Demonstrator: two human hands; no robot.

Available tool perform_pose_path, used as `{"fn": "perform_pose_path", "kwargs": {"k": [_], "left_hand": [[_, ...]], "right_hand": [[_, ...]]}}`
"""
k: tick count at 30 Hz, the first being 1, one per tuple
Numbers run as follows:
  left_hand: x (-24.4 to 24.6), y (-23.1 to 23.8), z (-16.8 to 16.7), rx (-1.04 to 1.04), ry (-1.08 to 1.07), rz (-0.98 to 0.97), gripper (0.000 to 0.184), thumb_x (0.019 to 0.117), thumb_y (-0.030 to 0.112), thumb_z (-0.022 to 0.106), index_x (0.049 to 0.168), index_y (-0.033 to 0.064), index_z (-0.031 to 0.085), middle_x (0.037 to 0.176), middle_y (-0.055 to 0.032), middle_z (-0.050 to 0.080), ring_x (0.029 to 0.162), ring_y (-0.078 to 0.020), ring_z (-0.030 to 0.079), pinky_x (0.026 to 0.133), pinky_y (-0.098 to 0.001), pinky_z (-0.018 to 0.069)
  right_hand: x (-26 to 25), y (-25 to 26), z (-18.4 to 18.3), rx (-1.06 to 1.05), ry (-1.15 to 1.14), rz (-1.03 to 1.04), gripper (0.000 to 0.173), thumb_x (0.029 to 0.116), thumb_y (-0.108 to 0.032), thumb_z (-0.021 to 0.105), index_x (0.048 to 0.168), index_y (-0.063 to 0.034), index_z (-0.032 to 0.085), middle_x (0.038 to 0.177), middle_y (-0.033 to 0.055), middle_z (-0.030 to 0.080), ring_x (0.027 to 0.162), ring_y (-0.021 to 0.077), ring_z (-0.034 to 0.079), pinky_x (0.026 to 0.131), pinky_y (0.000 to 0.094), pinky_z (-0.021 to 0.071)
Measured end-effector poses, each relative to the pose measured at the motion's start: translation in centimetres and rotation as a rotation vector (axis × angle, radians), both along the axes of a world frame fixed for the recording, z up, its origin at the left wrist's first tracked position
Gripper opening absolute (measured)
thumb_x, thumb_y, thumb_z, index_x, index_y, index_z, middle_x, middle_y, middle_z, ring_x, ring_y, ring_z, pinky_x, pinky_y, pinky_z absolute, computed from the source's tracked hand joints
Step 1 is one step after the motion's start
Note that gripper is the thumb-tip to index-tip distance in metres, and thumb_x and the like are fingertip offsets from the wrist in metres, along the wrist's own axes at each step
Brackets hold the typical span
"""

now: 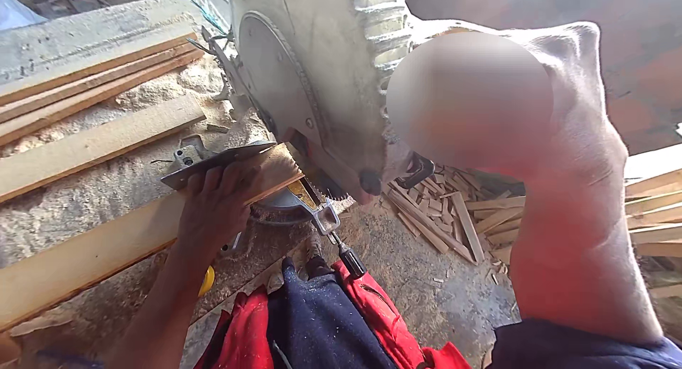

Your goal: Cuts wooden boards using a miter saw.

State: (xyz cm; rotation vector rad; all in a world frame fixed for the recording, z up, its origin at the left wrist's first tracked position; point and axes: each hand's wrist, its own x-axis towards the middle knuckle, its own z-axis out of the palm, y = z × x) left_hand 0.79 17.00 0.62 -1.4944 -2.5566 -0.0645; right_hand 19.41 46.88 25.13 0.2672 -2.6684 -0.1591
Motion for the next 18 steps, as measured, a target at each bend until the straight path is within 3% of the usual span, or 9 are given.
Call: {"fn": "perform_pose_path", "kwargs": {"k": [3, 5, 11, 15, 18], "left_hand": [[0.3, 0.9, 1.1, -0.01, 0.009, -0.008, 0.069, 0.0824, 0.019, 0.077, 0.148, 0.0219, 0.054, 0.144, -0.0085, 0.054, 0.129, -0.0362, 0.05, 0.106, -0.0588, 0.037], [0.3, 1.6, 1.4, -0.088, -0.026, -0.004, 0.066, 0.0788, 0.022, 0.081, 0.14, 0.0151, 0.057, 0.149, -0.0087, 0.05, 0.136, -0.0359, 0.046, 0.111, -0.0593, 0.0334], [-0.3, 1.5, 0.7, -0.07, 0.019, -0.057, 0.064, 0.0767, 0.03, 0.08, 0.135, 0.0128, 0.059, 0.155, -0.0065, 0.043, 0.143, -0.0322, 0.038, 0.115, -0.0563, 0.0276], [0.0, 1.3, 0.4, -0.019, 0.042, -0.063, 0.068, 0.0764, 0.03, 0.08, 0.138, 0.011, 0.059, 0.164, -0.0084, 0.033, 0.153, -0.0352, 0.026, 0.12, -0.0687, 0.0112], [0.2, 1.3, 0.3, 0.003, 0.012, -0.047, 0.067, 0.0767, 0.027, 0.08, 0.139, 0.0135, 0.06, 0.168, -0.0084, 0.027, 0.156, -0.0357, 0.02, 0.118, -0.0741, 0.0062]], "right_hand": [[0.0, -0.3, 0.0, -0.006, 0.016, -0.024, 0.042, 0.09, -0.025, 0.062, 0.129, -0.0105, 0.067, 0.104, 0.0153, 0.075, 0.089, 0.0328, 0.073, 0.067, 0.0538, 0.0532], [0.1, -0.4, -0.1, -0.002, 0.013, -0.038, 0.042, 0.0909, -0.026, 0.063, 0.13, -0.0114, 0.067, 0.107, 0.0153, 0.075, 0.09, 0.0328, 0.073, 0.068, 0.054, 0.0538], [-0.1, -0.4, 0.0, -0.014, 0.003, -0.066, 0.045, 0.0889, -0.03, 0.061, 0.13, -0.0123, 0.067, 0.104, 0.016, 0.076, 0.087, 0.0332, 0.073, 0.066, 0.0553, 0.0529], [0.0, -0.3, 0.0, -0.024, 0.011, -0.059, 0.043, 0.0889, -0.031, 0.064, 0.127, -0.0115, 0.068, 0.101, 0.0152, 0.075, 0.085, 0.0317, 0.072, 0.068, 0.0534, 0.0524], [0.1, -0.4, -0.1, -0.032, 0.006, -0.09, 0.042, 0.0882, -0.032, 0.066, 0.126, -0.0135, 0.068, 0.101, 0.0134, 0.076, 0.088, 0.0309, 0.073, 0.071, 0.0549, 0.0537]]}}
